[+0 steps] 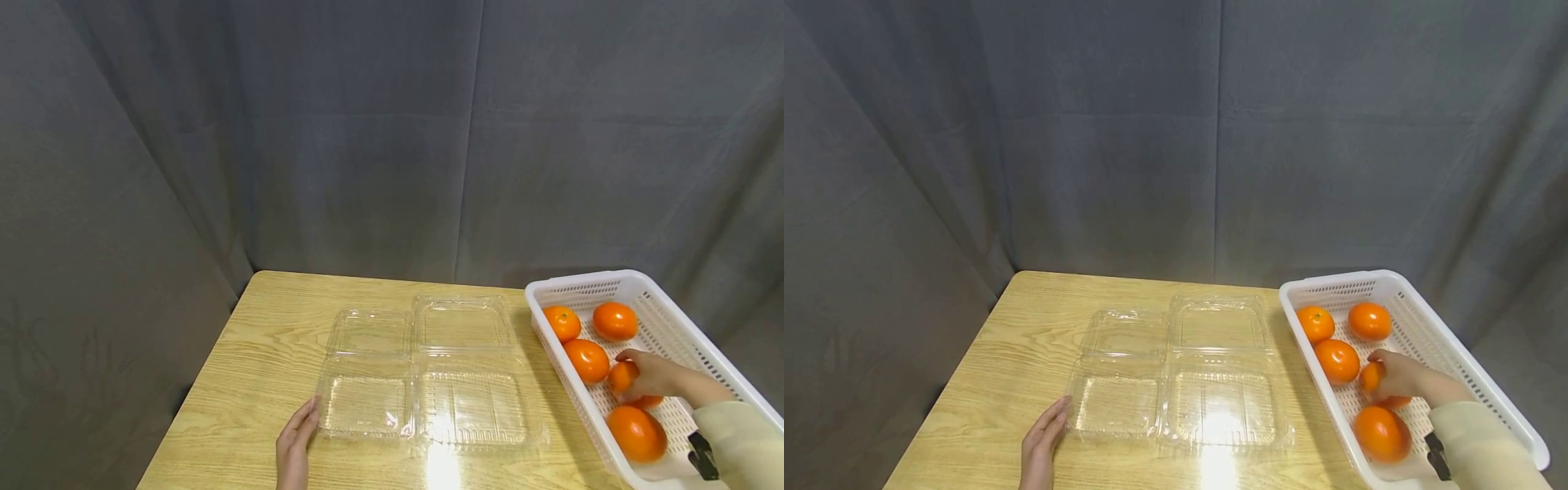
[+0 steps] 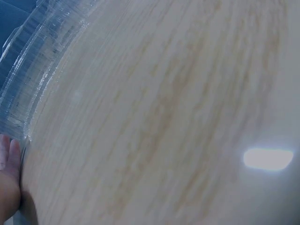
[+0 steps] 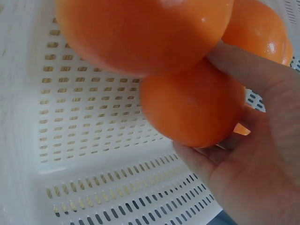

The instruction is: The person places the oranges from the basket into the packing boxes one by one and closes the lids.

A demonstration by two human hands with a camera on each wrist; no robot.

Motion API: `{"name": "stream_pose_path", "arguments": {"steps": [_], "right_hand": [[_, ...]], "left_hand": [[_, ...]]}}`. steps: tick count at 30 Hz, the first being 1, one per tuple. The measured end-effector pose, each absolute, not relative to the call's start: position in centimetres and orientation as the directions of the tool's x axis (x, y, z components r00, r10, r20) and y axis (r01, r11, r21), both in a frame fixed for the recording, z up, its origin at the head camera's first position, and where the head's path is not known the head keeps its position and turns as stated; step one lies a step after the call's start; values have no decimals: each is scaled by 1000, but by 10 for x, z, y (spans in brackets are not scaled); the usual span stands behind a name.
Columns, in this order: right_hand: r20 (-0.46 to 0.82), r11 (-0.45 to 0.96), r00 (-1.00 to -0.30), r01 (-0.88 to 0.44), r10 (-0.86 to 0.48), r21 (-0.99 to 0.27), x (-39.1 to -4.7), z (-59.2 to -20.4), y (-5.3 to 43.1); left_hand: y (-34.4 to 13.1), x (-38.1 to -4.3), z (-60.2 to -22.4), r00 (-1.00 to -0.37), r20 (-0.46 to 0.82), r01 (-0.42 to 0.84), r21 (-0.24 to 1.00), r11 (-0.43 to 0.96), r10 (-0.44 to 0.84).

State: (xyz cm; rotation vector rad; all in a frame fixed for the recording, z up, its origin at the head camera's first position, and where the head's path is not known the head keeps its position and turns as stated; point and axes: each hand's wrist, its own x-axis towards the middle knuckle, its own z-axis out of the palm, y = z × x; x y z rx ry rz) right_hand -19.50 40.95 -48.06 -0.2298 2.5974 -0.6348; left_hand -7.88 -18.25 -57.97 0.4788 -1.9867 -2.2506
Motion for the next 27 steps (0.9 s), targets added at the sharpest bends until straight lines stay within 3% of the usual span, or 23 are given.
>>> {"name": "stream_pose_path", "arguments": {"steps": [5, 14, 27], "right_hand": [[-286, 896, -918, -136, -274, -422, -196, -483, 412], [-124, 896, -963, -171, -240, -410, -193, -474, 415], [132, 868, -971, -237, -198, -437, -186, -460, 409]], "left_hand": [[-183, -79, -582, -944, -158, -121, 982, -143, -289], [-183, -80, -584, -948, -150, -116, 984, -132, -281], [-183, -78, -582, -954, -146, -123, 987, -103, -262]]}}
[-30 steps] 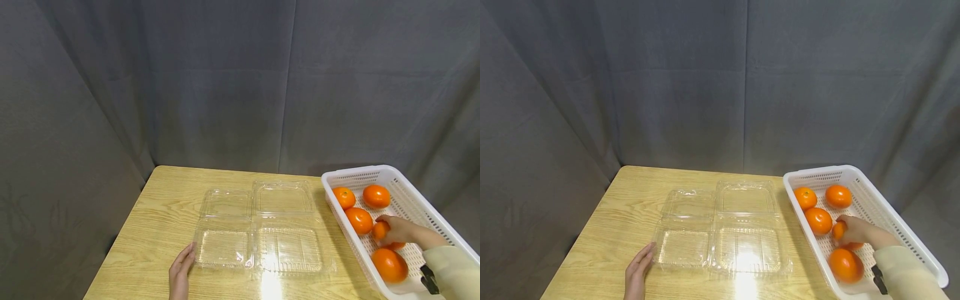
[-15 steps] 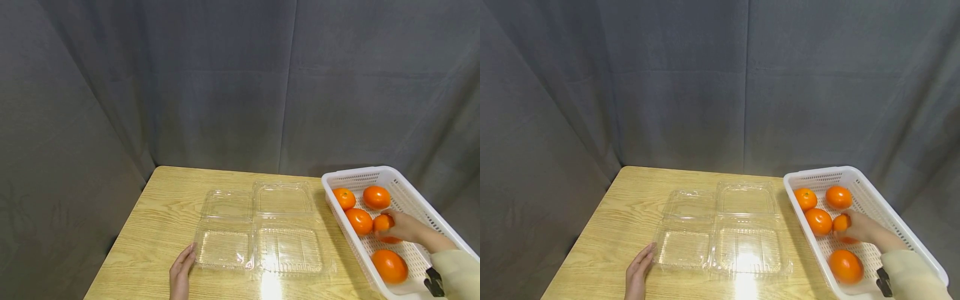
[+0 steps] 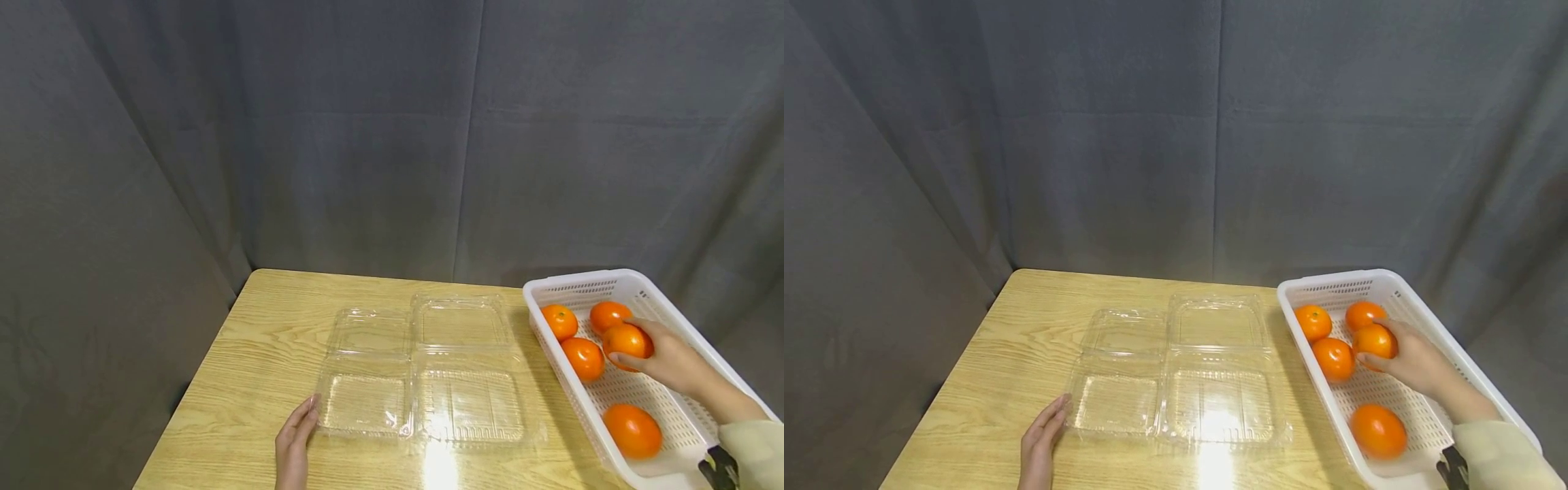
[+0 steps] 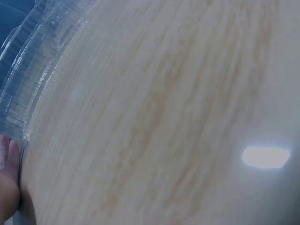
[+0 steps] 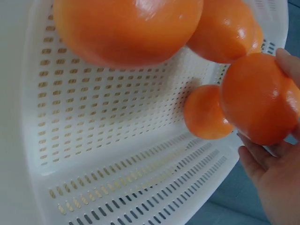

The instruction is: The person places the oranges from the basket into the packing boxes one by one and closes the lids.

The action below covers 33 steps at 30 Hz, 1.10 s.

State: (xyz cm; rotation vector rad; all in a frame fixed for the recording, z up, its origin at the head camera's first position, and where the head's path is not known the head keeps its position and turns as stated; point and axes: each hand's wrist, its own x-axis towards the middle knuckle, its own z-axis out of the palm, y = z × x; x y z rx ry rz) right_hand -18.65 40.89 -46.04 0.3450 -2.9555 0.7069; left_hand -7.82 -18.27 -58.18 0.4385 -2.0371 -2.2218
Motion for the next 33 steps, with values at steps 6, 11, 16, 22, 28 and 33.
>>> {"name": "stream_pose_path", "arguments": {"steps": [6, 11, 16, 22, 28, 33], "right_hand": [[212, 848, -958, -270, -192, -457, -186, -452, 395], [233, 839, -955, -277, -185, -468, -185, -445, 380], [285, 821, -934, -331, -216, -465, -183, -438, 360], [337, 791, -898, -417, -283, -447, -183, -434, 331], [323, 768, -892, -440, -315, -465, -181, -425, 297], [324, 768, -889, -447, -324, -458, -180, -426, 275]], "left_hand": [[-183, -78, -580, -953, -147, -123, 987, -106, -266], [-183, -79, -582, -953, -142, -118, 988, -103, -267], [-182, -79, -582, -950, -148, -125, 987, -100, -276], [-182, -79, -581, -952, -146, -123, 987, -102, -269], [-182, -78, -579, -954, -132, -105, 988, -112, -268], [-182, -77, -578, -954, -144, -117, 986, -115, -264]]}}
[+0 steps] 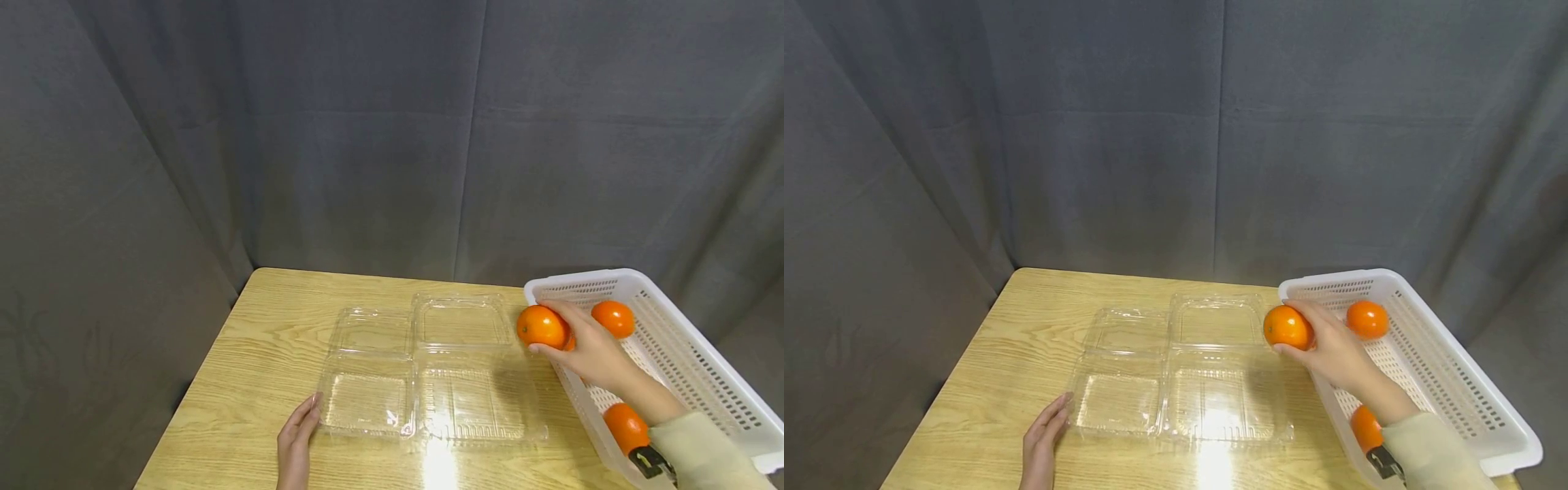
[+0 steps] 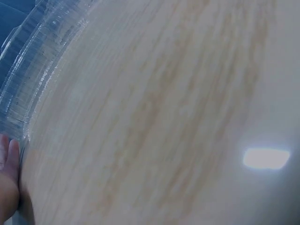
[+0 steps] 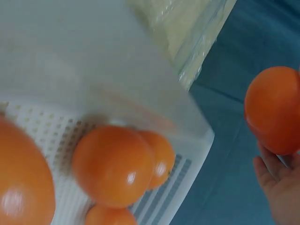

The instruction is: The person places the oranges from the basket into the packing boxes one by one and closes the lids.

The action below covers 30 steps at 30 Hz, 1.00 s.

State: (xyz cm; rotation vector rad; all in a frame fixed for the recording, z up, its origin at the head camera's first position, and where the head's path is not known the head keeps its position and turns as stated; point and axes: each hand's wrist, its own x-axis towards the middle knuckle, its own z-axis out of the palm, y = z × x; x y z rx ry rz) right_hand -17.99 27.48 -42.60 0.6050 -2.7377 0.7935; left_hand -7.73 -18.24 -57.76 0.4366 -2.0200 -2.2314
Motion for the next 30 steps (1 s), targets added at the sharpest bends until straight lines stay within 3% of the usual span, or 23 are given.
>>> {"name": "stream_pose_path", "arguments": {"steps": [21, 30], "right_hand": [[260, 678, -844, -532, -468, -507, -187, -433, 176], [212, 610, -849, -501, -484, -614, -184, -434, 127]], "left_hand": [[-182, -77, -576, -954, -132, -113, 990, -88, -269], [-181, -77, -577, -950, -155, -127, 985, -118, -270]]}}
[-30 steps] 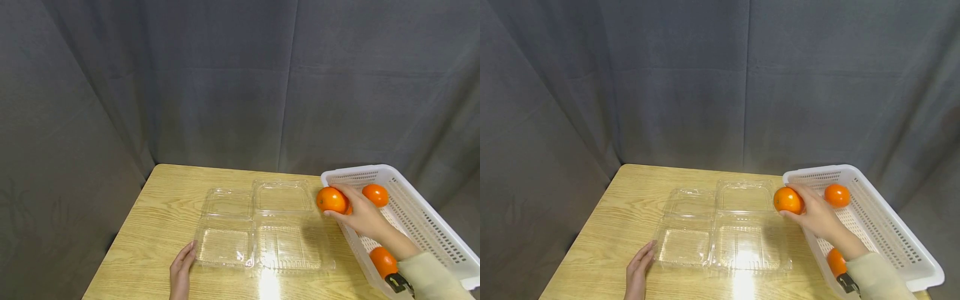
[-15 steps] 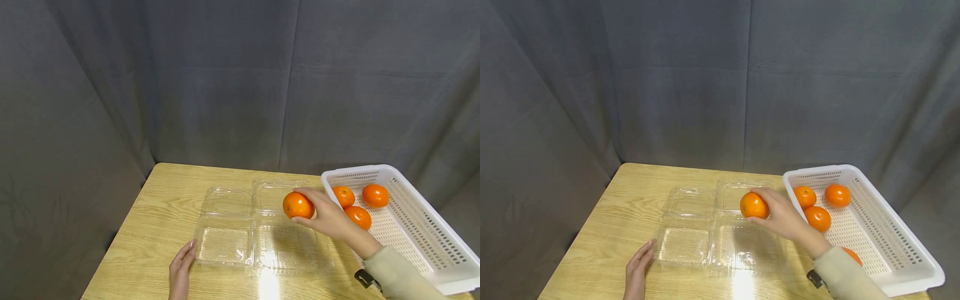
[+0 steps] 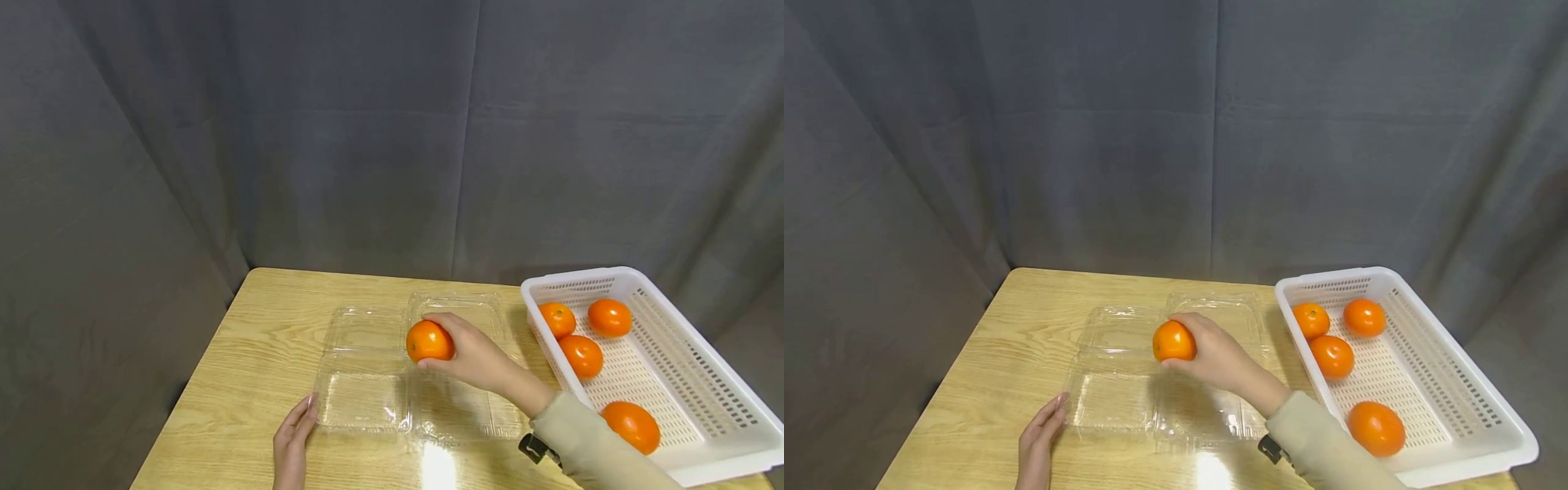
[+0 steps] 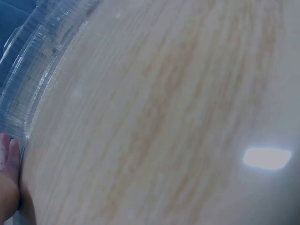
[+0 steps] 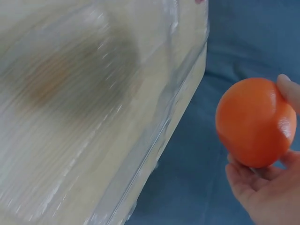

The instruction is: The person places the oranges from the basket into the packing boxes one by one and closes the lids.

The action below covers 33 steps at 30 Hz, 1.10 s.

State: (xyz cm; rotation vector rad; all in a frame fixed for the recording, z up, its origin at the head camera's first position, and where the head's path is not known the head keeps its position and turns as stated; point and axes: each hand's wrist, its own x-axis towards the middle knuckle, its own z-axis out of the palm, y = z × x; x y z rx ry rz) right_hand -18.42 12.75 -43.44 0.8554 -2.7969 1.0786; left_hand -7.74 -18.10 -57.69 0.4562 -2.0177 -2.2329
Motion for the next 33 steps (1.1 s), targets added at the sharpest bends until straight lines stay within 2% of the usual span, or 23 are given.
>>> {"name": "stream_pose_path", "arguments": {"steps": [10, 18, 26, 30, 33], "right_hand": [[94, 593, -846, -442, -524, -673, -188, -432, 80], [24, 581, -803, -451, -596, -678, -191, -432, 43], [-35, 575, -764, -453, -644, -681, -188, -439, 17], [-63, 598, -749, -473, -660, -647, -188, -443, 5], [-61, 628, -736, -528, -674, -571, -189, -448, -4]], "left_hand": [[-181, -78, -578, -945, -180, -147, 980, -137, -273], [-180, -81, -578, -935, -188, -155, 979, -130, -302], [-182, -78, -579, -949, -155, -133, 986, -98, -274], [-182, -77, -580, -952, -146, -130, 989, -77, -268], [-182, -78, -579, -949, -151, -129, 987, -95, -278]]}}
